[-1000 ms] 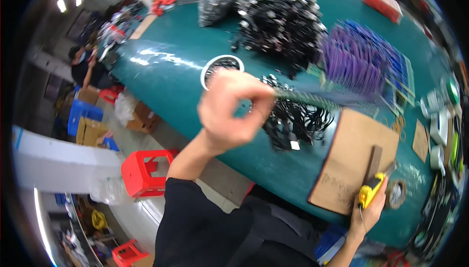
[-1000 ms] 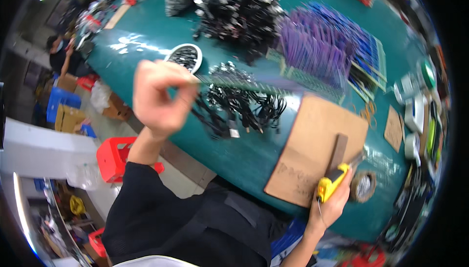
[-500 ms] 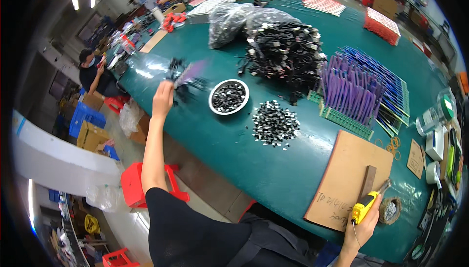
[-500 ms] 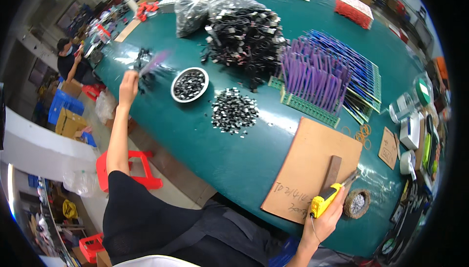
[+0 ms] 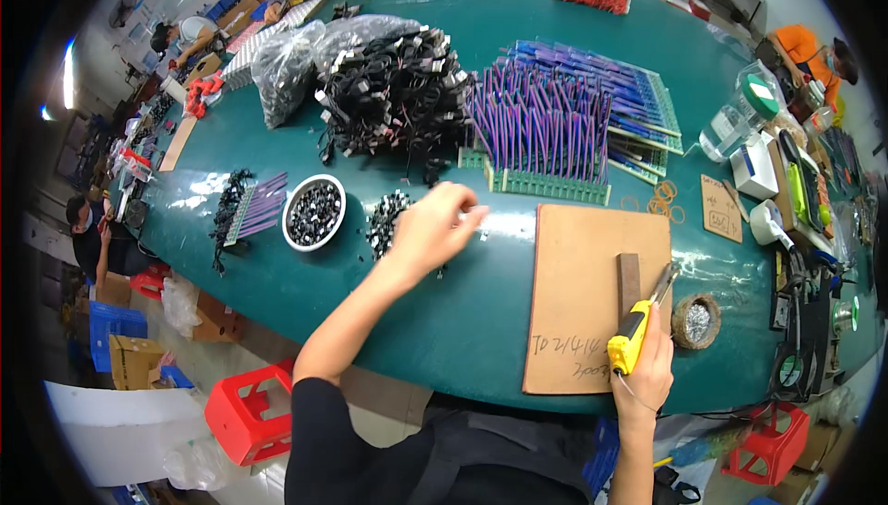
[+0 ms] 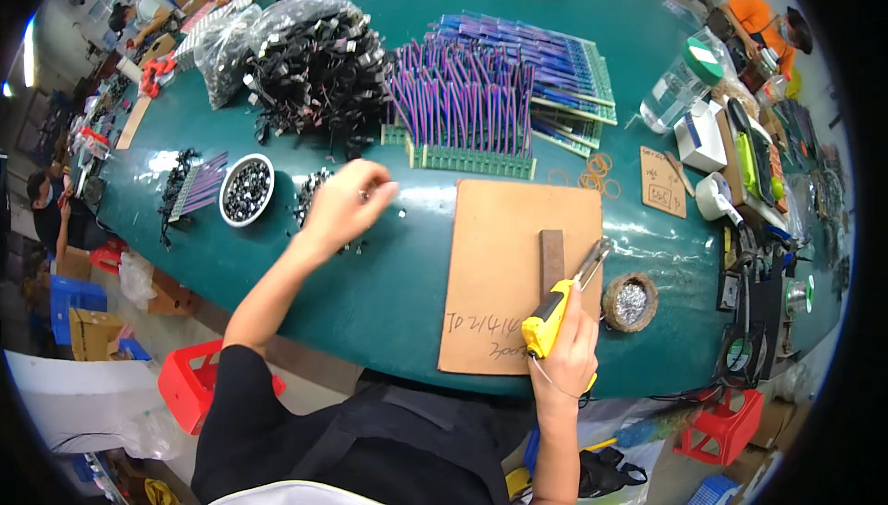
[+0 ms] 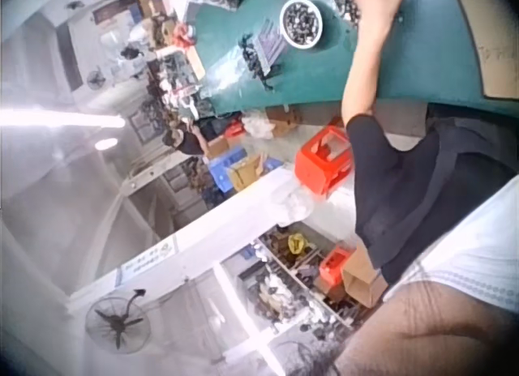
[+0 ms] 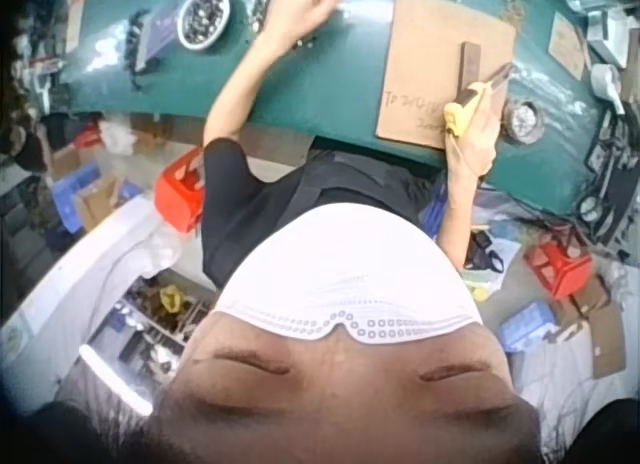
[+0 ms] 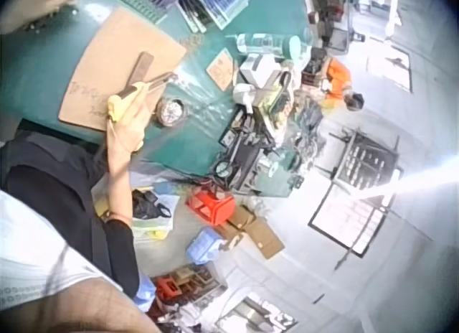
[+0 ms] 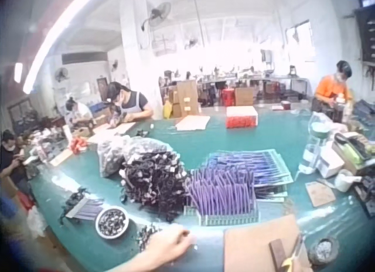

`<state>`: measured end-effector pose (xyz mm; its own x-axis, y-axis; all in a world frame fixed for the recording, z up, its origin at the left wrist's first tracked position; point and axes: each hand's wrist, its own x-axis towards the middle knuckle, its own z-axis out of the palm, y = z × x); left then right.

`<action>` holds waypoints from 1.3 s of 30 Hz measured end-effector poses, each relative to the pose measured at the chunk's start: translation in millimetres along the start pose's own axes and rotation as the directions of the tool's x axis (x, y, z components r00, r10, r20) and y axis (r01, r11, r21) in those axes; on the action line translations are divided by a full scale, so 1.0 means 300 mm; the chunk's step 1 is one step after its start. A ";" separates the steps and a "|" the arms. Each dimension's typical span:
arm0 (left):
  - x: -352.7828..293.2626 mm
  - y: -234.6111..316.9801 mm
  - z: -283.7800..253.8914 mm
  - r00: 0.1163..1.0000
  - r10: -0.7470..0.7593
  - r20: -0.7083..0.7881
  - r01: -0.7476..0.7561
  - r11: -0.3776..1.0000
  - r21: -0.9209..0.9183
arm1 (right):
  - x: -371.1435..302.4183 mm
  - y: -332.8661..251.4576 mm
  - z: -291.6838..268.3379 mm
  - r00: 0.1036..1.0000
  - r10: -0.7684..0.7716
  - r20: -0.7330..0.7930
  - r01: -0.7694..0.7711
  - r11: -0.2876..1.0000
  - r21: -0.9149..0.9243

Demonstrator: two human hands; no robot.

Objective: The person solders cable wires and small electronic components onto circuit board panels using a soldering tool, positioning the parts onto the boards by hand.

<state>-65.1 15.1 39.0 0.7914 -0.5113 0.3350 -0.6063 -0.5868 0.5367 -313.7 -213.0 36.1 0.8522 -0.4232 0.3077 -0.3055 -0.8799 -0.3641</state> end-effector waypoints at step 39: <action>0.161 0.050 0.146 0.959 -0.137 -0.248 -0.140 0.533 -0.835 | -0.019 0.012 0.011 0.997 -0.066 -0.037 0.064 0.996 -0.054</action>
<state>-39.2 -46.0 29.3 0.8612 -0.2542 0.4401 -0.3690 0.2828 0.8854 -318.3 -213.0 30.2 0.8542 -0.3718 0.3636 -0.2727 -0.9156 -0.2955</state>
